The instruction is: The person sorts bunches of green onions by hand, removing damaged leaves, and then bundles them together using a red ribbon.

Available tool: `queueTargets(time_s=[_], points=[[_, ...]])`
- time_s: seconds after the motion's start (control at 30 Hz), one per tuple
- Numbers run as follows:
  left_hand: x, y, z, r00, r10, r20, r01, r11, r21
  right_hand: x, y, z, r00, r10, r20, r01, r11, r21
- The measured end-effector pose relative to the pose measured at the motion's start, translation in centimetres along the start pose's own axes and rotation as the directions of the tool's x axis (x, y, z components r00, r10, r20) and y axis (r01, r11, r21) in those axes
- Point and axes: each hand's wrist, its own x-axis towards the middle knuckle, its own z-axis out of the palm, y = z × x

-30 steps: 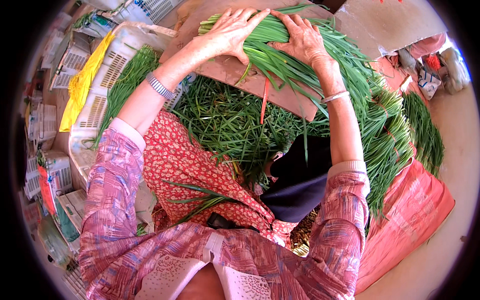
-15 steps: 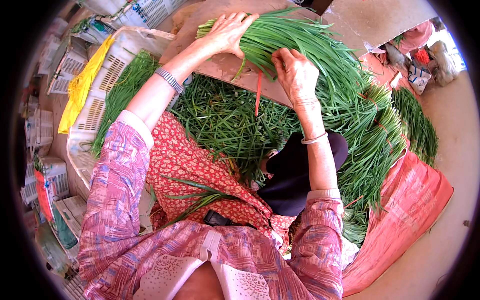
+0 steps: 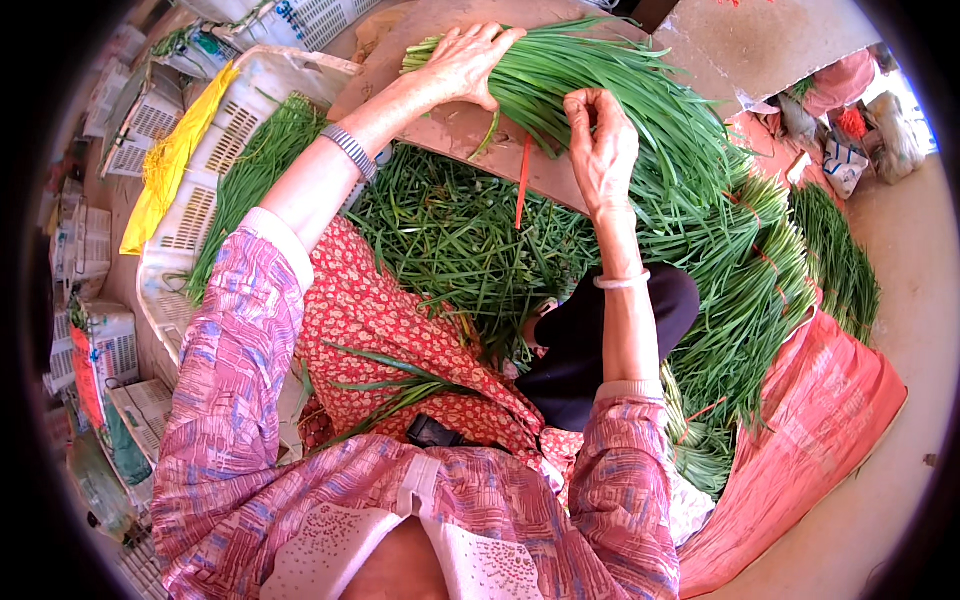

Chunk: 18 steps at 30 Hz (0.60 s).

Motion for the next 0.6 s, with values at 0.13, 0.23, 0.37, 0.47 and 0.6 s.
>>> queueTargets(time_s=[0.13,0.23,0.37,0.47,0.6], points=[[-0.5,-0.9,0.0,1.0,0.026,-0.016,-0.027,0.999,-0.039,-2.9,-5.2,-2.1,0.617,-0.06,0.784,-0.252,0.93,0.269],[-0.2,-1.0,-0.5,0.998,0.055,-0.014,-0.056,0.995,-0.079,-3.4,-4.1,0.2,0.753,-0.191,0.629,0.241,0.97,0.006],[0.8,0.0,-1.0,0.998,0.042,0.04,-0.038,0.994,-0.098,-2.6,-0.3,4.6,0.884,-0.267,0.384,0.408,0.841,-0.356],[1.3,-0.1,-1.3,0.997,0.059,0.05,-0.053,0.991,-0.124,-4.1,-0.9,6.6,0.886,-0.263,0.383,0.427,0.784,-0.45],[0.4,-1.2,-0.9,0.993,0.033,0.114,-0.021,0.994,-0.104,-9.4,-6.2,4.9,0.371,-0.472,0.799,0.372,0.865,0.338]])
